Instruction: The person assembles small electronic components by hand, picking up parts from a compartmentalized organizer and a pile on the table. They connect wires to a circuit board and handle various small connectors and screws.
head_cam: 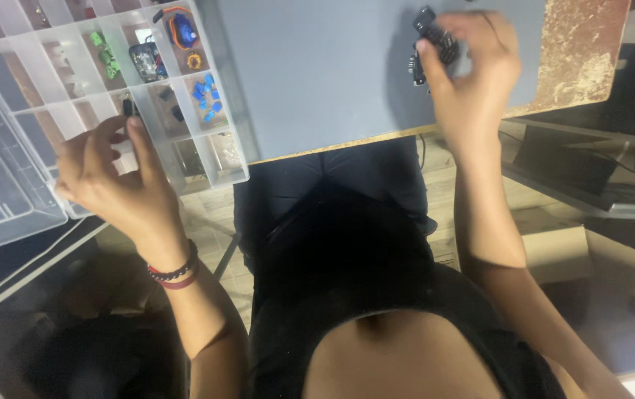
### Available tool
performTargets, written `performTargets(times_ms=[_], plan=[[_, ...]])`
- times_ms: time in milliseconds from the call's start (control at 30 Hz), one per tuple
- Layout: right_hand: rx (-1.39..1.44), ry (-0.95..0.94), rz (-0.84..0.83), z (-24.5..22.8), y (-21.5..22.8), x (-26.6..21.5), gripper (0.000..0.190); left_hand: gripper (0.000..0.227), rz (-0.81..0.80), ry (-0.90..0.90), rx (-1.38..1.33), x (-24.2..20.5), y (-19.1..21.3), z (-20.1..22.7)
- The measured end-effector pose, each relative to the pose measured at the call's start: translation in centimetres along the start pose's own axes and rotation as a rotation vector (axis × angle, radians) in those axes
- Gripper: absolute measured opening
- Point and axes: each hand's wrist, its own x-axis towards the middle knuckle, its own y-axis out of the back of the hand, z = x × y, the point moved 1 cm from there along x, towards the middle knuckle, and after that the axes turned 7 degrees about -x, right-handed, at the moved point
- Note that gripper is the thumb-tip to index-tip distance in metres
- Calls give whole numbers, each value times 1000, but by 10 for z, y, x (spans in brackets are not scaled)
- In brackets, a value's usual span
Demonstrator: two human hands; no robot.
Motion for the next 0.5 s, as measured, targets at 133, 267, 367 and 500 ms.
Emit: performTargets(times_ms=[133, 267, 367, 500], plan=[[-136, 84, -28, 9, -18, 9, 33, 14, -17, 11, -31, -7, 1, 6], [-363, 52, -65, 8, -30, 11, 19, 8, -71, -7, -207, -2, 9, 23], [-334, 84, -23, 5, -30, 13, 16, 9, -52, -39, -339, 0, 9, 31], [-191, 129, 41, 2, -31, 15, 8, 10, -109, -37, -445, -1, 2, 38]])
